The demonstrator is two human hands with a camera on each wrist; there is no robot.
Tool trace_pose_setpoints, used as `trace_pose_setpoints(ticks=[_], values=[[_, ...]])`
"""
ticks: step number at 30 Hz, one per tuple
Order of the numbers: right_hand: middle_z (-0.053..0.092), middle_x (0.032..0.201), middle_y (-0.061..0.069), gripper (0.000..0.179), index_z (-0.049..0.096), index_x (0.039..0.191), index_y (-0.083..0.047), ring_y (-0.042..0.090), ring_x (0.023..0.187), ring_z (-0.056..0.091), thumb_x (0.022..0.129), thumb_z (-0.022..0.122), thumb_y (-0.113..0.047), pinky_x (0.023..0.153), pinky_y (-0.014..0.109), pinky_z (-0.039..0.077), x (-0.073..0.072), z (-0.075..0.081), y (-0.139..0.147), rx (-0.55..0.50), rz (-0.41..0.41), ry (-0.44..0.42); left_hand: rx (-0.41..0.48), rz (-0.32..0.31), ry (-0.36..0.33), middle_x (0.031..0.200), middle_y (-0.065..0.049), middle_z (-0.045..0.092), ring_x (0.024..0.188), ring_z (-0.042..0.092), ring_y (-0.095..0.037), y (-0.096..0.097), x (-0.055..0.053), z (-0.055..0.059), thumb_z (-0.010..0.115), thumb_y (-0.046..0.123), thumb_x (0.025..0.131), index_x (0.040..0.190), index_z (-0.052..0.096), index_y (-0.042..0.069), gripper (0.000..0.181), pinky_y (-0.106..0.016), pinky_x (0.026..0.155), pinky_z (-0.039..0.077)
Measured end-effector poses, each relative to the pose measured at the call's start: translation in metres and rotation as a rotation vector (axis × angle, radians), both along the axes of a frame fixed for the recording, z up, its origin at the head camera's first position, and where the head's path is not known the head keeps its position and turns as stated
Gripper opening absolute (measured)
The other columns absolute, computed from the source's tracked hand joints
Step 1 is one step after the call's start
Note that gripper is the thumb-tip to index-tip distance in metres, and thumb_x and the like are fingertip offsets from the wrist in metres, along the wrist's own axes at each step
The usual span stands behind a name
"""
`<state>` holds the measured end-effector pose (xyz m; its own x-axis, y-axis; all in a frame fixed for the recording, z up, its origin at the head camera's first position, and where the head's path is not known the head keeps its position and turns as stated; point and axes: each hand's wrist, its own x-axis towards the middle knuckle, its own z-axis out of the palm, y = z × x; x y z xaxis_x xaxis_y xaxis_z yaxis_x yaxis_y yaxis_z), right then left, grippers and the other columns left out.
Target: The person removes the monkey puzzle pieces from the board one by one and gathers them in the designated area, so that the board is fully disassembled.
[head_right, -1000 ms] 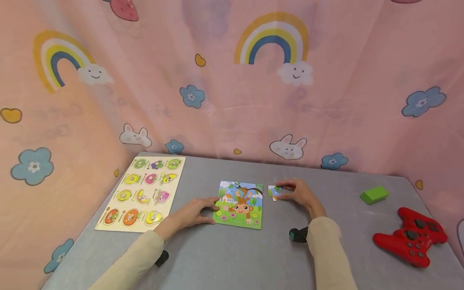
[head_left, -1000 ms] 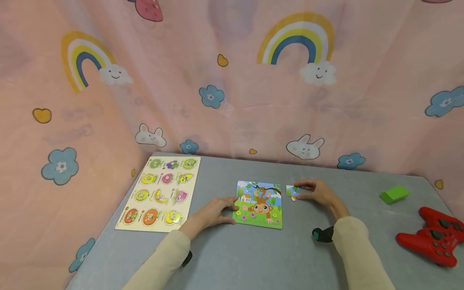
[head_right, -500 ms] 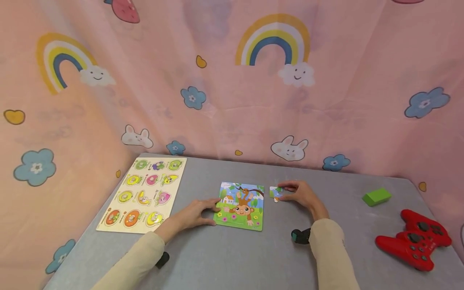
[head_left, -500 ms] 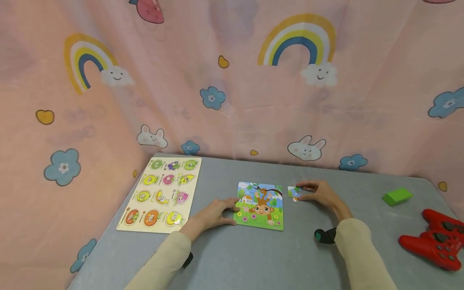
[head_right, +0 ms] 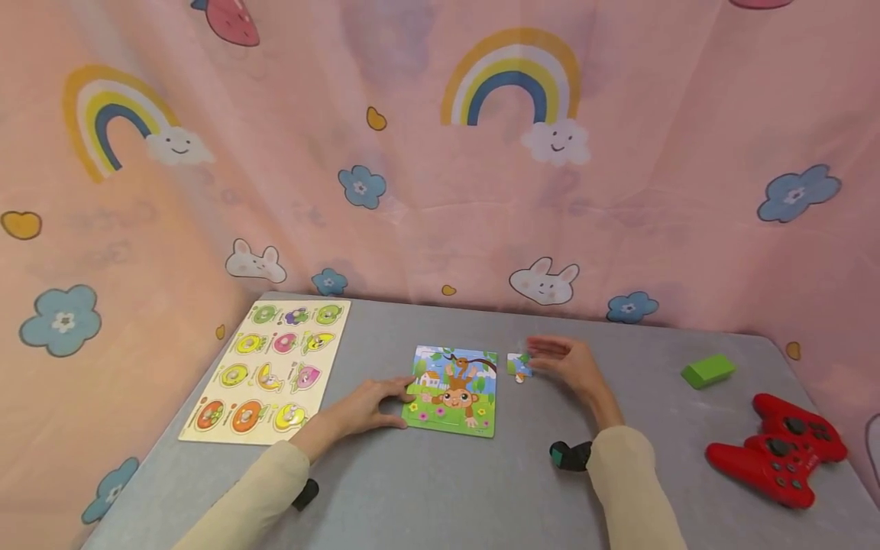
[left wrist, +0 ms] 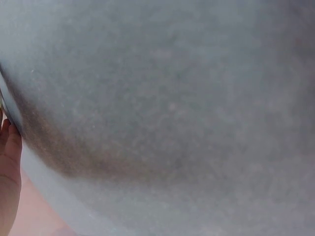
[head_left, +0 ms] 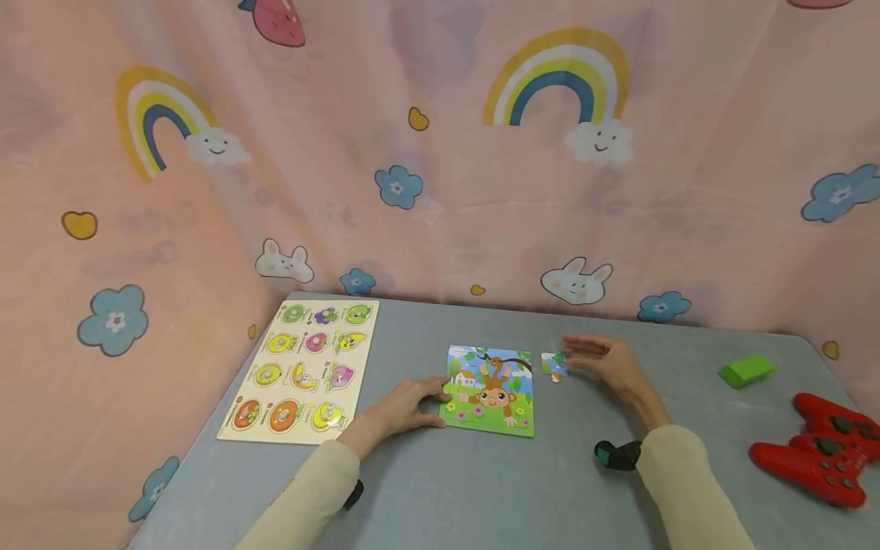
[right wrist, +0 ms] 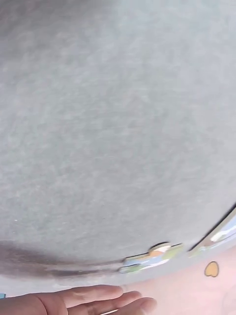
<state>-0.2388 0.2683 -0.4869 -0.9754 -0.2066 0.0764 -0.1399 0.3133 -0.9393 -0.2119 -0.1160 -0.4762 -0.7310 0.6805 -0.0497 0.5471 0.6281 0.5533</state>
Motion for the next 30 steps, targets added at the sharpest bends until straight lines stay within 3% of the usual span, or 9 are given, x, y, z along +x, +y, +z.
trace_pose_setpoints(ticks=[8, 12, 16, 25, 30], values=[[0.059, 0.128, 0.021, 0.050, 0.057, 0.129, 0.003, 0.015, 0.111, 0.062, 0.085, 0.074, -0.016, 0.087, 0.013, 0.048, 0.003, 0.001, -0.016, -0.027, 0.045, -0.045, 0.009, -0.007, 0.002, 0.146, -0.009, 0.044, 0.137, 0.037, -0.024, -0.002, 0.000, -0.002, 0.074, 0.025, 0.084, 0.121, 0.066, 0.007, 0.041, -0.041, 0.111, 0.033], [0.059, 0.127, 0.022, 0.047, 0.058, 0.127, 0.004, 0.017, 0.111, 0.063, 0.085, 0.073, -0.012, 0.085, 0.014, 0.049, 0.004, 0.002, -0.028, -0.041, 0.063, -0.026, 0.009, -0.005, 0.000, 0.147, -0.008, 0.043, 0.137, 0.037, -0.024, -0.003, -0.001, -0.003, 0.074, 0.025, 0.084, 0.121, 0.066, 0.007, 0.041, -0.040, 0.110, 0.033], [0.059, 0.126, 0.023, 0.047, 0.058, 0.127, 0.004, 0.027, 0.113, 0.061, 0.085, 0.073, -0.011, 0.084, 0.016, 0.050, 0.005, 0.003, -0.040, -0.047, 0.083, -0.006, 0.003, -0.002, -0.002, 0.147, -0.008, 0.043, 0.137, 0.037, -0.023, -0.003, -0.002, -0.004, 0.074, 0.025, 0.085, 0.121, 0.066, 0.008, 0.041, -0.039, 0.111, 0.033], [0.059, 0.128, 0.019, 0.043, 0.059, 0.126, 0.001, 0.032, 0.117, 0.057, 0.087, 0.072, -0.010, 0.097, 0.031, 0.048, 0.002, -0.002, -0.068, -0.047, 0.136, -0.075, 0.021, -0.011, 0.008, 0.146, -0.010, 0.044, 0.136, 0.038, -0.025, -0.002, -0.001, -0.004, 0.074, 0.024, 0.084, 0.120, 0.066, 0.007, 0.040, -0.041, 0.110, 0.034], [0.058, 0.128, 0.021, 0.046, 0.058, 0.128, 0.003, 0.031, 0.114, 0.058, 0.086, 0.072, -0.009, 0.094, 0.024, 0.048, 0.001, -0.002, -0.080, -0.053, 0.131, -0.102, 0.013, -0.013, 0.016, 0.146, -0.009, 0.044, 0.137, 0.038, -0.024, -0.002, -0.002, -0.005, 0.074, 0.026, 0.084, 0.120, 0.066, 0.007, 0.041, -0.040, 0.110, 0.034]])
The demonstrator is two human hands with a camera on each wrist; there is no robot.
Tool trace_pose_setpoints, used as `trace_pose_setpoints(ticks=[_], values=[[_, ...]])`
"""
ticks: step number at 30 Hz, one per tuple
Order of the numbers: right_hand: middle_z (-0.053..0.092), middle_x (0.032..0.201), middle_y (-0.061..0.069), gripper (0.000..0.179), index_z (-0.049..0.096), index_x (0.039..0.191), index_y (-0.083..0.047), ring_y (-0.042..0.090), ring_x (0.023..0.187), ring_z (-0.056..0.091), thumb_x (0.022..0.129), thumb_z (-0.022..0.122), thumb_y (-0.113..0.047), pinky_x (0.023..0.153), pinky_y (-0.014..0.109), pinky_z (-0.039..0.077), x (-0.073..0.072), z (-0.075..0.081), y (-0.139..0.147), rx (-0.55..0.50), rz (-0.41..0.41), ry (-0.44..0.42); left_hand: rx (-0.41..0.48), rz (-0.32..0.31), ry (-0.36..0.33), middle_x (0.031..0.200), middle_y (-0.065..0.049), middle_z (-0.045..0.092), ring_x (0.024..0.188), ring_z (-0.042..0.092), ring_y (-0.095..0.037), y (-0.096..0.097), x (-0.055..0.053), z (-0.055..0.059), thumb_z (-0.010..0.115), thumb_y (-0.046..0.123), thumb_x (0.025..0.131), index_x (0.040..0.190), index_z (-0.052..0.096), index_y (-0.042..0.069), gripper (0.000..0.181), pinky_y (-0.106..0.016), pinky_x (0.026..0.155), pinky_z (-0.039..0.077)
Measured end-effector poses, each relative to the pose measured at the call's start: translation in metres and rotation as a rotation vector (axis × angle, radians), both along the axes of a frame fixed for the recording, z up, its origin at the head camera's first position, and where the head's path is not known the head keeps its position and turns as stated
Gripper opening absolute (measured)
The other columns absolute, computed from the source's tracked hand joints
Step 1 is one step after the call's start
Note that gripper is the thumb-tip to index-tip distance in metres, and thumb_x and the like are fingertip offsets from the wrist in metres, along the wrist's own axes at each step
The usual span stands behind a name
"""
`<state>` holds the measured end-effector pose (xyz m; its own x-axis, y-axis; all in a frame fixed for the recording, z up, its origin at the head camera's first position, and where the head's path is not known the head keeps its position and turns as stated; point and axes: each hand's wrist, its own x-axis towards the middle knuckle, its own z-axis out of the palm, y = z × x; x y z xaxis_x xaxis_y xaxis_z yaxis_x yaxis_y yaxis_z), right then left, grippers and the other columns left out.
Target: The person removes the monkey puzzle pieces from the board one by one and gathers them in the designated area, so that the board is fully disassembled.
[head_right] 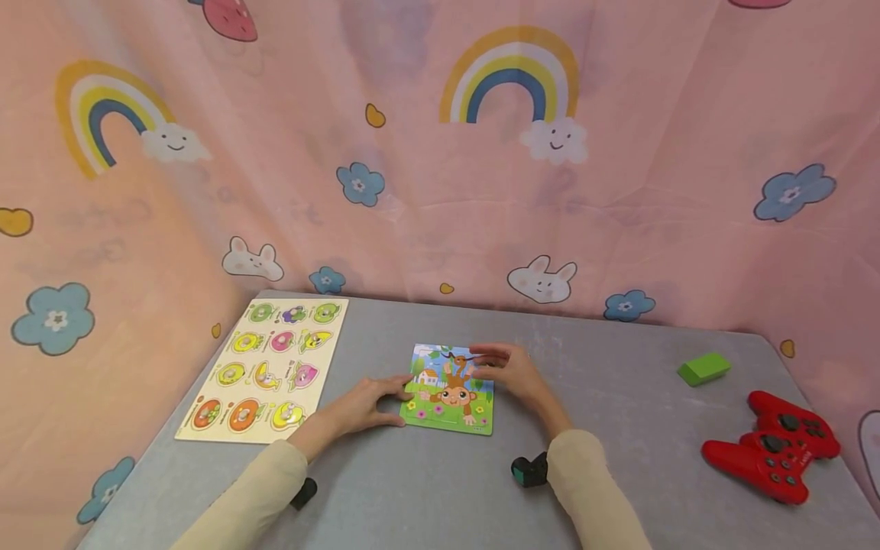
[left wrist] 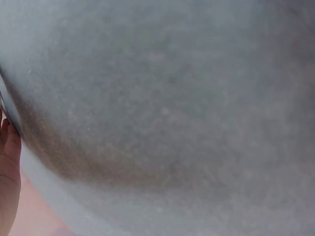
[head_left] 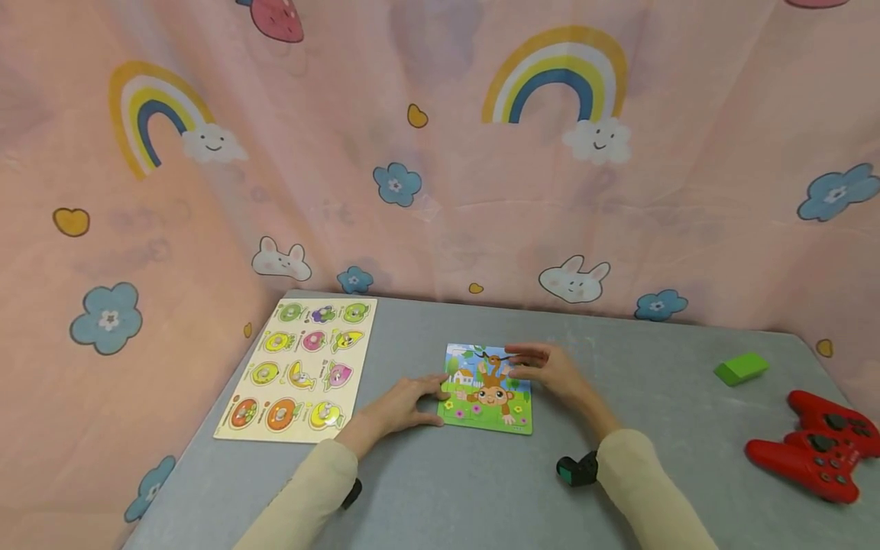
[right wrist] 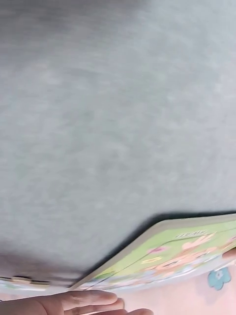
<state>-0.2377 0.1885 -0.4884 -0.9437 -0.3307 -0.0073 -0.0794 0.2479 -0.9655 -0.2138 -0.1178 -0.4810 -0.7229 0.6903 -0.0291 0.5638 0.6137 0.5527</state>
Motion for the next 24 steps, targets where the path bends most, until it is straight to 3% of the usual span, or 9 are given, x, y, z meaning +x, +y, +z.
trace_pose_setpoints(ticks=[7, 16, 24], values=[[0.060, 0.122, 0.025, 0.045, 0.058, 0.125, 0.009, 0.033, 0.104, 0.061, 0.084, 0.073, -0.002, 0.081, 0.020, 0.052, -0.004, -0.001, -0.014, 0.015, -0.007, 0.055, 0.005, 0.003, 0.006, 0.146, -0.009, 0.044, 0.136, 0.038, -0.024, 0.000, 0.000, 0.000, 0.074, 0.026, 0.084, 0.119, 0.067, 0.008, 0.040, -0.040, 0.110, 0.034], [0.067, 0.106, 0.022, 0.042, 0.064, 0.115, 0.010, 0.025, 0.083, 0.060, 0.077, 0.078, 0.000, 0.068, 0.022, 0.052, -0.010, 0.001, -0.024, 0.193, -0.012, 0.140, -0.004, -0.003, 0.023, 0.146, -0.009, 0.044, 0.136, 0.038, -0.025, 0.000, -0.001, -0.001, 0.074, 0.027, 0.085, 0.121, 0.066, 0.008, 0.042, -0.041, 0.110, 0.034], [0.066, 0.101, 0.015, 0.040, 0.067, 0.115, 0.005, 0.015, 0.074, 0.053, 0.077, 0.079, -0.002, 0.066, 0.024, 0.047, -0.018, 0.009, -0.030, 0.374, 0.071, 0.154, -0.017, 0.005, 0.007, 0.147, -0.007, 0.043, 0.137, 0.037, -0.022, 0.000, 0.001, 0.000, 0.074, 0.028, 0.085, 0.122, 0.066, 0.008, 0.043, -0.039, 0.111, 0.033]])
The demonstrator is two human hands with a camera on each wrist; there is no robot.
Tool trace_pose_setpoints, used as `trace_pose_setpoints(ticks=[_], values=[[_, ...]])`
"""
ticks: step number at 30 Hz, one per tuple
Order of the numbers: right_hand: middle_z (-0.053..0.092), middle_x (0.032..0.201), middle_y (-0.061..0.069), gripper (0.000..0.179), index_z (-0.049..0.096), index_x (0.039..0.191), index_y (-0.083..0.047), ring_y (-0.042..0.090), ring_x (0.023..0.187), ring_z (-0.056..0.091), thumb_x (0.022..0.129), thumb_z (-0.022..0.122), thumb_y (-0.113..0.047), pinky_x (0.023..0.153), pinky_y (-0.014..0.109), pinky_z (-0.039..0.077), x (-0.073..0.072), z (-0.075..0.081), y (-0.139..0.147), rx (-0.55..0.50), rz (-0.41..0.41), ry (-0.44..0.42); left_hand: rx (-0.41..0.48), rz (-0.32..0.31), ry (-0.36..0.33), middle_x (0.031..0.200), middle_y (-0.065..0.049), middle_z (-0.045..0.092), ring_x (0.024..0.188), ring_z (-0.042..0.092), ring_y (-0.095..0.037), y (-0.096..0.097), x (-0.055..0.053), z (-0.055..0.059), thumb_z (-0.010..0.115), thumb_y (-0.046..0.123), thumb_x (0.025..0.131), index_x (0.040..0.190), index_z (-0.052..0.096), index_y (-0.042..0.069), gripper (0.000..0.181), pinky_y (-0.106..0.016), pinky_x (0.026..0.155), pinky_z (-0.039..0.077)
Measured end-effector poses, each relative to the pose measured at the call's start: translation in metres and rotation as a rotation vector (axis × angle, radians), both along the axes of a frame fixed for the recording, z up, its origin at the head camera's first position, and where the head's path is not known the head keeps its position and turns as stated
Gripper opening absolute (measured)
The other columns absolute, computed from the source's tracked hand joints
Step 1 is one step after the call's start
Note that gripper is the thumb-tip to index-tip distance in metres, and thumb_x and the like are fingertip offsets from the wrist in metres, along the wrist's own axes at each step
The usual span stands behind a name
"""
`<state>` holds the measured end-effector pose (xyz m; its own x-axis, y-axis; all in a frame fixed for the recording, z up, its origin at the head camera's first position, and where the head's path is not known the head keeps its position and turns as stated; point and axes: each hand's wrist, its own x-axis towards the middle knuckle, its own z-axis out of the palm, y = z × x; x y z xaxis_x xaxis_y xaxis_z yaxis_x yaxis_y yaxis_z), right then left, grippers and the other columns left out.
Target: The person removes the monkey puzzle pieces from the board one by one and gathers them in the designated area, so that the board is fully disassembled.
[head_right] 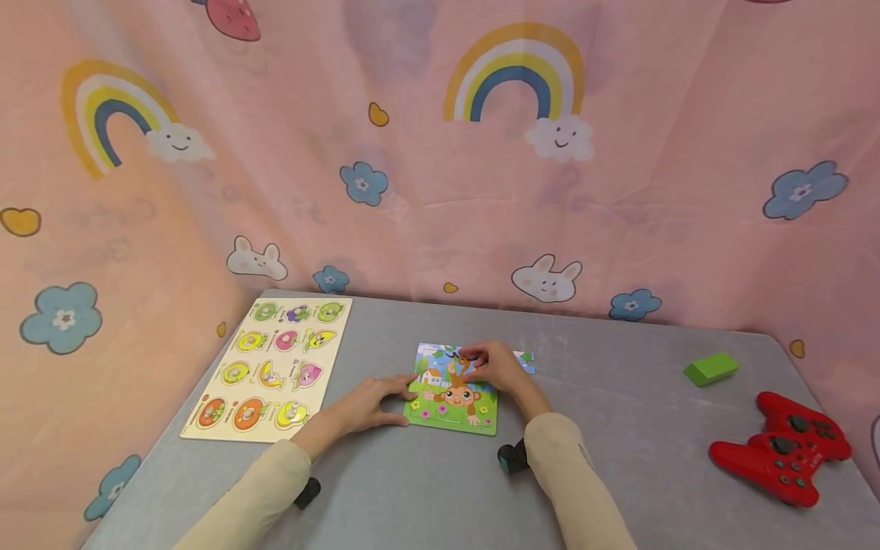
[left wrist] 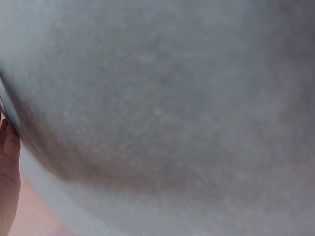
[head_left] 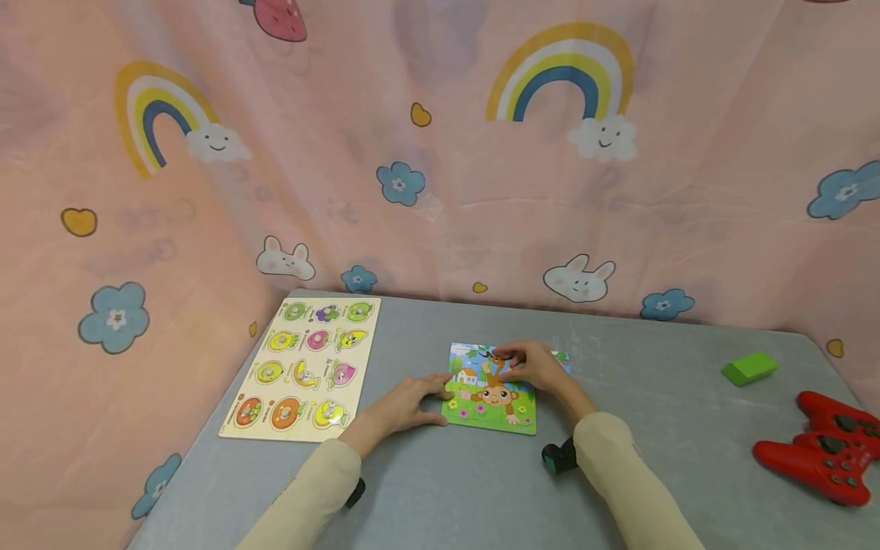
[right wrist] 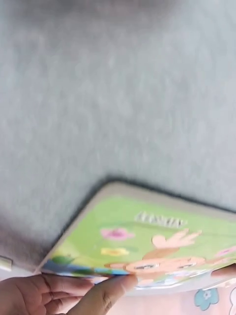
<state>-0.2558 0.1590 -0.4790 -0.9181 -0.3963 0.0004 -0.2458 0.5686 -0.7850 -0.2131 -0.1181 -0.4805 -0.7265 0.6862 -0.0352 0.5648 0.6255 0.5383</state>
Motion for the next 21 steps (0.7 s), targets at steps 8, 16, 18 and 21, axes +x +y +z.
trace_pose_setpoints(ticks=[8, 16, 18, 21], values=[[0.055, 0.087, 0.011, 0.043, 0.064, 0.120, 0.002, 0.014, 0.066, 0.043, 0.079, 0.077, -0.002, 0.061, 0.026, 0.038, -0.007, 0.013, -0.004, 0.136, 0.114, -0.014, 0.012, -0.004, -0.011, 0.147, -0.008, 0.042, 0.137, 0.037, -0.023, 0.001, 0.000, 0.001, 0.073, 0.027, 0.085, 0.122, 0.065, 0.007, 0.042, -0.039, 0.111, 0.033], [0.052, 0.083, 0.011, 0.045, 0.063, 0.120, 0.001, 0.013, 0.063, 0.044, 0.078, 0.079, -0.003, 0.058, 0.023, 0.036, -0.011, 0.022, -0.009, 0.219, 0.125, -0.045, 0.049, -0.009, -0.024, 0.147, -0.010, 0.042, 0.138, 0.036, -0.025, 0.000, 0.000, -0.001, 0.073, 0.025, 0.086, 0.123, 0.065, 0.006, 0.042, -0.043, 0.110, 0.033], [0.052, 0.082, 0.012, 0.044, 0.063, 0.118, 0.002, 0.012, 0.061, 0.043, 0.077, 0.079, -0.001, 0.057, 0.023, 0.036, -0.011, 0.024, -0.012, 0.213, 0.129, -0.046, 0.050, -0.006, -0.025, 0.147, -0.010, 0.043, 0.138, 0.036, -0.025, 0.000, 0.000, -0.001, 0.073, 0.025, 0.085, 0.123, 0.065, 0.006, 0.043, -0.044, 0.110, 0.032], [0.051, 0.083, 0.013, 0.043, 0.062, 0.117, 0.003, 0.013, 0.061, 0.043, 0.077, 0.078, 0.003, 0.057, 0.023, 0.036, -0.010, 0.024, -0.014, 0.201, 0.120, -0.062, 0.049, -0.009, -0.017, 0.147, -0.011, 0.043, 0.137, 0.036, -0.026, 0.000, 0.000, -0.001, 0.074, 0.024, 0.085, 0.122, 0.065, 0.005, 0.043, -0.044, 0.110, 0.033]])
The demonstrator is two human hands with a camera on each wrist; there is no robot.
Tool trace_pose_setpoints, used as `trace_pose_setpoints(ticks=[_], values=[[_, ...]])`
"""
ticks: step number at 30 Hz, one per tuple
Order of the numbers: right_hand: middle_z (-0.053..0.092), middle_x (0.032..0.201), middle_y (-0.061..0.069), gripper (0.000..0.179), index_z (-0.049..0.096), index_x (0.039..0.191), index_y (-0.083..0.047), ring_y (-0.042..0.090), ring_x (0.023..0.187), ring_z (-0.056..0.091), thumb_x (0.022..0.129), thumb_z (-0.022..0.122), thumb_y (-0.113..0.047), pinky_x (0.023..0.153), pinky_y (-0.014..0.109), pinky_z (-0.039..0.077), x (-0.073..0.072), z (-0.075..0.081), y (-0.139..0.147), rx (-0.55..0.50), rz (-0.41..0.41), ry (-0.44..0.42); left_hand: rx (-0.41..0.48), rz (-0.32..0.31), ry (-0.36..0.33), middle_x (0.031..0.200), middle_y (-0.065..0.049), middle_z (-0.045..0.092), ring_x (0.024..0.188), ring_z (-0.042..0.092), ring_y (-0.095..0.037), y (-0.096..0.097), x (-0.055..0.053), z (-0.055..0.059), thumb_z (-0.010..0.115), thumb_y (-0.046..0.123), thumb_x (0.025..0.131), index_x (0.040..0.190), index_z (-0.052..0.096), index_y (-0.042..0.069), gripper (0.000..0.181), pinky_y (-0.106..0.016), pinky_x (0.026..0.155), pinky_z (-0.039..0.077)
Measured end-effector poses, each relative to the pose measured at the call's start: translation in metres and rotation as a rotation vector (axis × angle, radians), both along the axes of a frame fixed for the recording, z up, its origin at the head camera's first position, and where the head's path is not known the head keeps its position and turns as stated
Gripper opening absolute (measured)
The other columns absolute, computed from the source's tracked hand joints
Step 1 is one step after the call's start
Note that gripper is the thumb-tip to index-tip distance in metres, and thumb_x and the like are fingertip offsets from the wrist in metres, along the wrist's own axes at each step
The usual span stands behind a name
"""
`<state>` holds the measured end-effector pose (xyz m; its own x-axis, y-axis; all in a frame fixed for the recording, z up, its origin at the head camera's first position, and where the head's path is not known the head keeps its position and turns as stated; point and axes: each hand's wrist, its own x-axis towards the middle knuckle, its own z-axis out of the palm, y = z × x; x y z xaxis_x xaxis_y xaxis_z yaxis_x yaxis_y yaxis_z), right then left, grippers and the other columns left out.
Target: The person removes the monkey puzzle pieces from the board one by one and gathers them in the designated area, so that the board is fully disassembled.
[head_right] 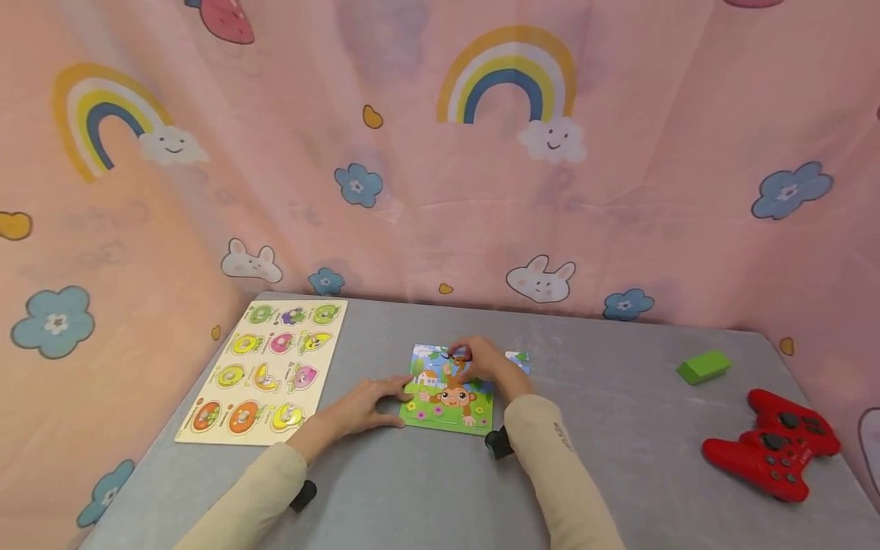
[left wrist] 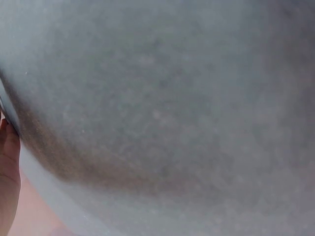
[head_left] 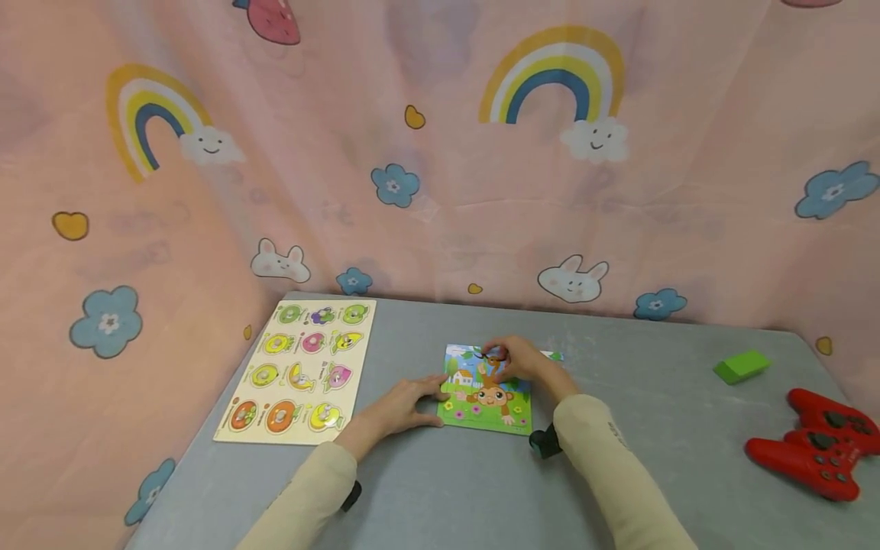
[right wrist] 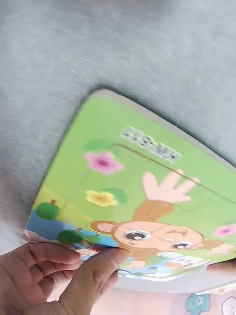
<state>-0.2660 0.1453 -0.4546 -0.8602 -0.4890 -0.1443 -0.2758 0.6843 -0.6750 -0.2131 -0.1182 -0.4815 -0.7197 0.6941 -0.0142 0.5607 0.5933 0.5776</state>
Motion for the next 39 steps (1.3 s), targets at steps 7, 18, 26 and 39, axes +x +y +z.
trace_pose_setpoints(ticks=[7, 18, 26, 39], values=[[0.049, 0.090, 0.015, 0.045, 0.058, 0.118, 0.005, 0.021, 0.074, 0.042, 0.076, 0.075, 0.009, 0.067, 0.030, 0.039, 0.002, 0.001, -0.003, -0.026, -0.016, -0.061, 0.000, 0.000, -0.004, 0.146, -0.011, 0.043, 0.137, 0.036, -0.027, 0.000, 0.000, 0.000, 0.074, 0.022, 0.085, 0.121, 0.065, 0.005, 0.041, -0.041, 0.110, 0.033], [0.054, 0.119, 0.028, 0.045, 0.060, 0.115, 0.000, 0.041, 0.111, 0.050, 0.074, 0.076, 0.010, 0.091, 0.049, 0.046, 0.002, 0.000, -0.007, -0.030, -0.089, -0.015, -0.020, -0.006, 0.007, 0.147, -0.010, 0.042, 0.137, 0.036, -0.026, -0.001, -0.003, 0.003, 0.074, 0.024, 0.085, 0.122, 0.065, 0.007, 0.041, -0.042, 0.110, 0.033], [0.057, 0.115, 0.024, 0.043, 0.062, 0.113, 0.001, 0.027, 0.080, 0.053, 0.074, 0.077, 0.009, 0.070, 0.036, 0.048, 0.011, -0.006, -0.005, -0.128, -0.135, 0.020, -0.033, -0.001, 0.001, 0.147, -0.011, 0.042, 0.137, 0.036, -0.026, 0.000, 0.000, 0.004, 0.074, 0.025, 0.085, 0.122, 0.065, 0.007, 0.042, -0.041, 0.110, 0.033], [0.064, 0.113, 0.020, 0.035, 0.067, 0.112, 0.003, 0.034, 0.094, 0.060, 0.079, 0.073, 0.008, 0.079, 0.045, 0.053, 0.013, -0.021, 0.006, -0.285, -0.126, 0.138, -0.052, 0.013, 0.004, 0.148, -0.008, 0.041, 0.137, 0.036, -0.023, 0.001, -0.001, 0.001, 0.073, 0.028, 0.085, 0.123, 0.065, 0.009, 0.043, -0.038, 0.111, 0.033]])
